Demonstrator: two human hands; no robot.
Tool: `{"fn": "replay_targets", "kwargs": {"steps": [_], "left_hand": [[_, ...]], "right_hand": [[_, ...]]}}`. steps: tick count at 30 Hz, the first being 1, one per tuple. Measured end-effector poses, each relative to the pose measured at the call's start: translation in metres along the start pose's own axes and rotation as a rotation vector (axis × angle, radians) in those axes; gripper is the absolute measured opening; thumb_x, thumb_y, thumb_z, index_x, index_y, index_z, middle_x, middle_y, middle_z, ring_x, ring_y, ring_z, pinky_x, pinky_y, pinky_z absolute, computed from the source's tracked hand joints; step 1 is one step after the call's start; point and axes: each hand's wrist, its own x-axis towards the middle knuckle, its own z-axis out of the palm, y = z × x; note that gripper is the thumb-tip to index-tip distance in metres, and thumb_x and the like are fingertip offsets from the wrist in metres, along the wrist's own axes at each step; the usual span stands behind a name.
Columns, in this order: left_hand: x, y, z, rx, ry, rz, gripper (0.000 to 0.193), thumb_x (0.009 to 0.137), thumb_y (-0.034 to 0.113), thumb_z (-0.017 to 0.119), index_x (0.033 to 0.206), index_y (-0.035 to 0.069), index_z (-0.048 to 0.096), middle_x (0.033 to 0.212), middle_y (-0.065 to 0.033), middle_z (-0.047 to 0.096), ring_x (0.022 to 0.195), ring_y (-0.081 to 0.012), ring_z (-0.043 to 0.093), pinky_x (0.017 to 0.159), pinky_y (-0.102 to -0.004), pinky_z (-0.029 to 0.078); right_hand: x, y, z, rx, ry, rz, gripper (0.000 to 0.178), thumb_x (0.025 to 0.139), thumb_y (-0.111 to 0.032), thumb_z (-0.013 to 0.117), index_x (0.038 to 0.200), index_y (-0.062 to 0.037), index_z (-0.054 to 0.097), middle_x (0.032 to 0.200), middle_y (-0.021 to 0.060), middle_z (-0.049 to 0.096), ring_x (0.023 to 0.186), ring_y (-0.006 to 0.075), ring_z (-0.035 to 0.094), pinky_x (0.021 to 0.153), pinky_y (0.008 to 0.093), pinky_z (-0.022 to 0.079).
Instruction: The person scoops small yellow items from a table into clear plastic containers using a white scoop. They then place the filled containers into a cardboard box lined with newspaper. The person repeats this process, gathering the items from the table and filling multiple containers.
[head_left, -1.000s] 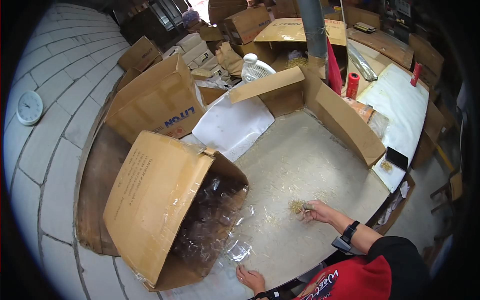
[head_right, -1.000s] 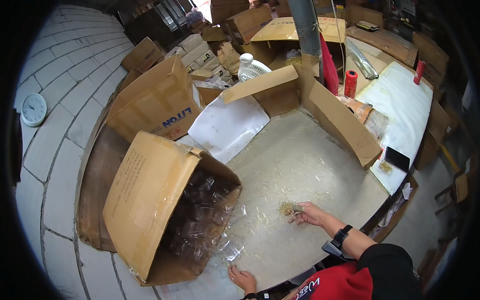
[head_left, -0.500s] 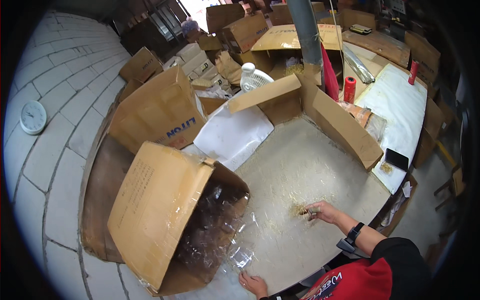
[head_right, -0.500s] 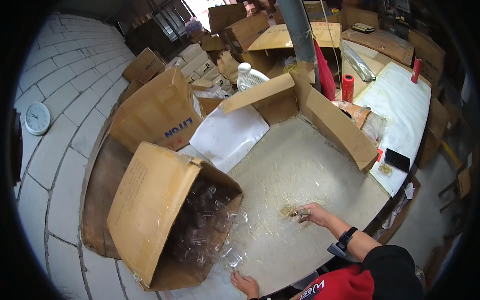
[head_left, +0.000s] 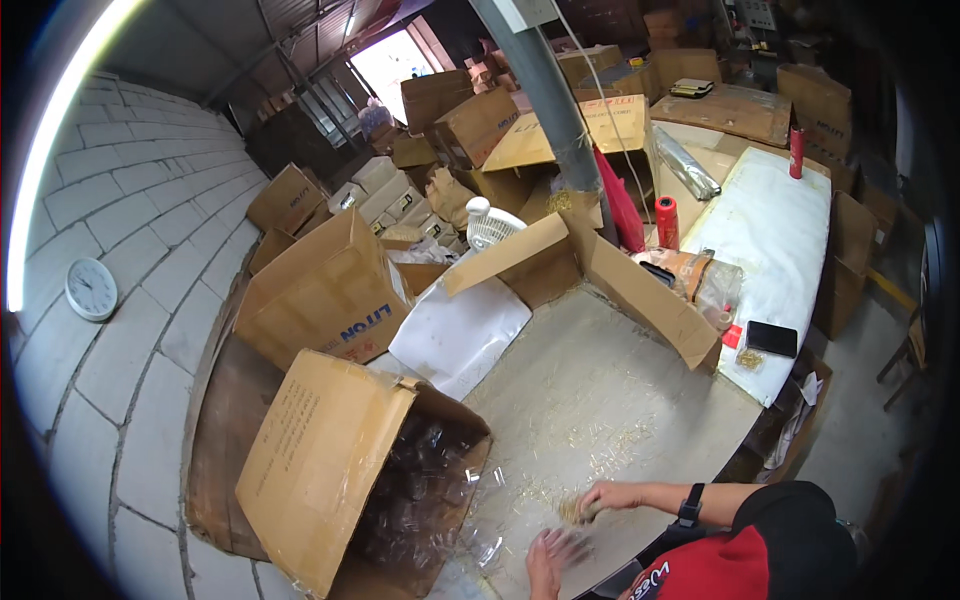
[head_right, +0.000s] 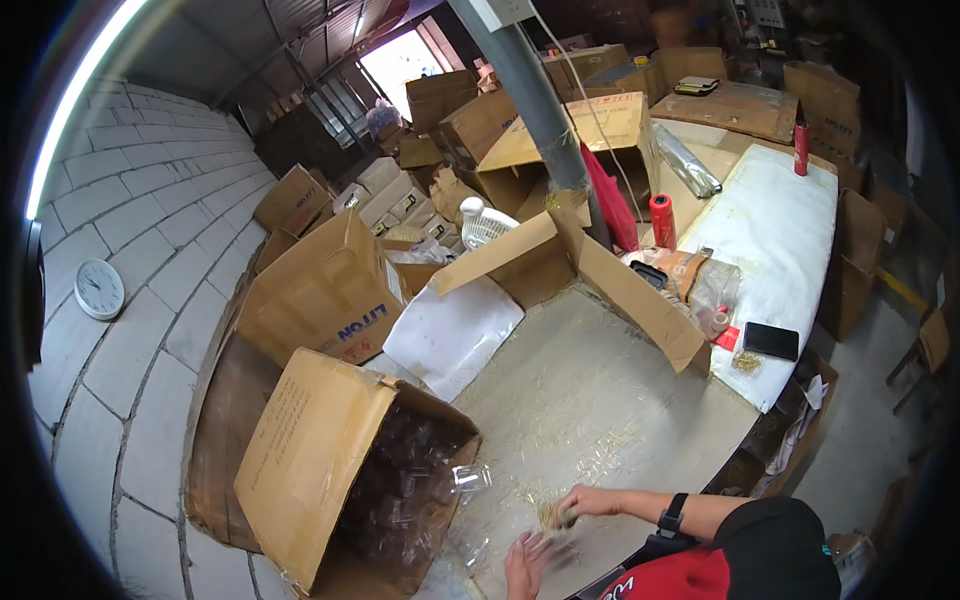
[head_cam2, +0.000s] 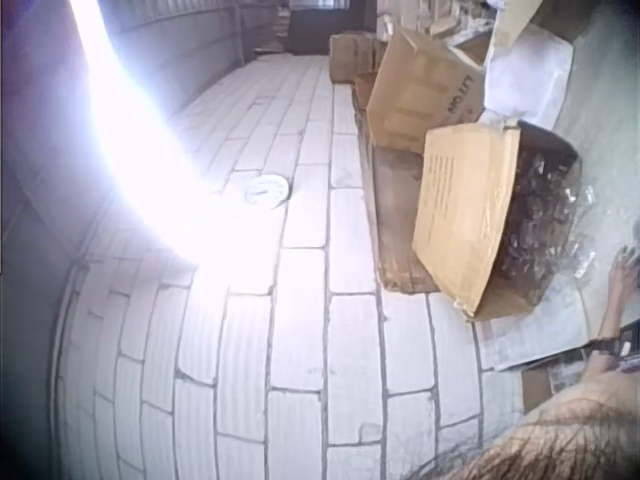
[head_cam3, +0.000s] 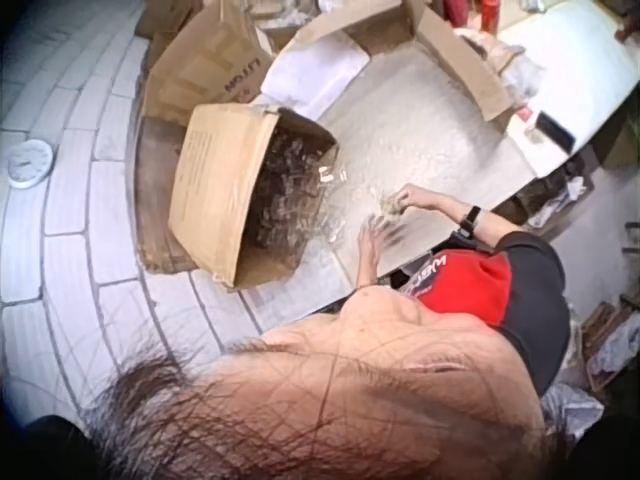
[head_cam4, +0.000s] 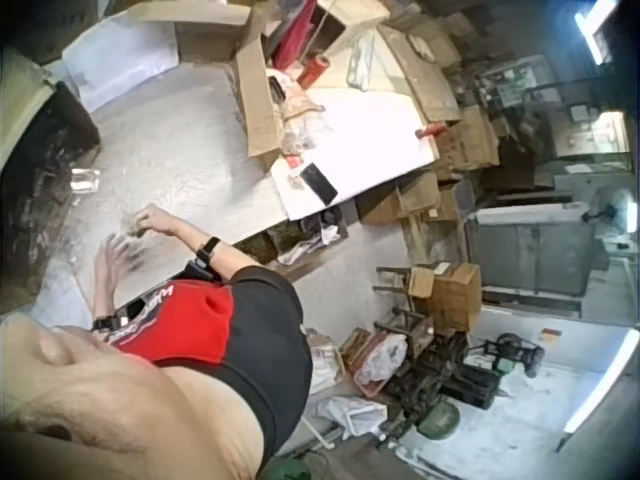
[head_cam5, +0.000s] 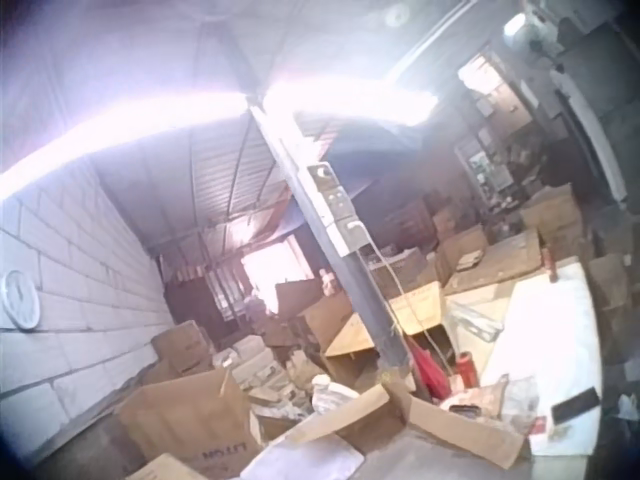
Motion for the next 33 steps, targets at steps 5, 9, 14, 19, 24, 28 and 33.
{"fn": "replay_targets", "kwargs": {"steps": [5, 9, 14, 19, 24, 28, 33], "left_hand": [[0.037, -0.025, 0.016, -0.068, 0.031, -0.052, 0.021, 0.088, 0.008, 0.057, 0.106, -0.002, 0.056, 0.097, -0.0138, 0.063, 0.088, -0.0235, 0.063, 0.078, -0.0404, 0.054], [0.032, -0.007, 0.046, 0.018, -0.135, 0.013, 0.013, 0.085, 0.003, 0.06, 0.097, -0.002, 0.06, 0.089, -0.0098, 0.064, 0.082, -0.0201, 0.063, 0.075, -0.0346, 0.053], [0.033, -0.005, 0.057, 0.2, -0.257, 0.132, 0.013, 0.085, 0.002, 0.058, 0.097, -0.003, 0.061, 0.086, -0.0087, 0.064, 0.081, -0.0178, 0.064, 0.074, -0.0285, 0.052], [0.017, -0.006, 0.004, 0.192, 0.09, 0.29, 0.012, 0.087, 0.005, 0.056, 0.095, -0.001, 0.063, 0.087, -0.0098, 0.065, 0.078, -0.0166, 0.065, 0.072, -0.0276, 0.052], [0.0, -0.061, -0.093, 0.554, 0.643, 0.606, 0.011, 0.086, 0.004, 0.053, 0.087, -0.003, 0.062, 0.081, -0.0115, 0.064, 0.073, -0.0203, 0.064, 0.069, -0.0291, 0.051], [-0.022, -0.052, -0.133, 0.745, 0.858, 0.634, 0.01, 0.076, -0.001, 0.055, 0.084, 0.0, 0.06, 0.086, -0.0145, 0.058, 0.08, -0.0333, 0.056, 0.074, -0.0373, 0.048], [-0.02, -0.065, -0.161, 1.14, 0.802, 0.657, 0.018, 0.076, 0.004, 0.054, 0.093, 0.002, 0.058, 0.109, -0.0143, 0.053, 0.105, -0.0346, 0.049, 0.091, -0.0461, 0.039]], "right_hand": [[-0.009, 0.0, 0.004, 0.036, 0.196, 0.395, 0.039, 0.082, -0.037, 0.066, 0.086, 0.0022, 0.067, 0.077, 0.0082, 0.066, 0.069, 0.0178, 0.065, 0.06, 0.0299, 0.053], [-0.018, 0.015, -0.004, 0.26, 0.458, 0.513, 0.051, 0.082, -0.047, 0.065, 0.095, 0.0018, 0.064, 0.087, 0.0104, 0.066, 0.074, 0.0218, 0.068, 0.059, 0.0312, 0.055], [-0.018, 0.036, -0.019, 0.664, 0.251, 0.338, 0.032, 0.088, -0.019, 0.06, 0.114, -0.0013, 0.055, 0.101, 0.0115, 0.064, 0.088, 0.0227, 0.066, 0.07, 0.0344, 0.056], [-0.013, 0.007, -0.012, 0.737, 0.385, 0.158, 0.024, 0.087, -0.007, 0.058, 0.11, -0.0039, 0.058, 0.1, 0.0108, 0.064, 0.09, 0.0234, 0.064, 0.073, 0.037, 0.055], [-0.009, 0.006, -0.019, 0.742, 0.408, 0.249, 0.024, 0.086, -0.009, 0.058, 0.11, -0.0035, 0.057, 0.1, 0.0105, 0.064, 0.089, 0.0234, 0.065, 0.074, 0.0402, 0.055], [0.004, 0.021, -0.029, 0.614, 0.474, 0.299, 0.018, 0.09, -0.011, 0.054, 0.106, -0.0034, 0.057, 0.097, 0.0092, 0.064, 0.086, 0.0226, 0.065, 0.073, 0.039, 0.057], [0.019, 0.008, -0.013, 0.594, 0.471, 0.293, 0.014, 0.092, -0.01, 0.051, 0.103, -0.0056, 0.057, 0.094, 0.0082, 0.064, 0.081, 0.0213, 0.065, 0.066, 0.0344, 0.057]]}}
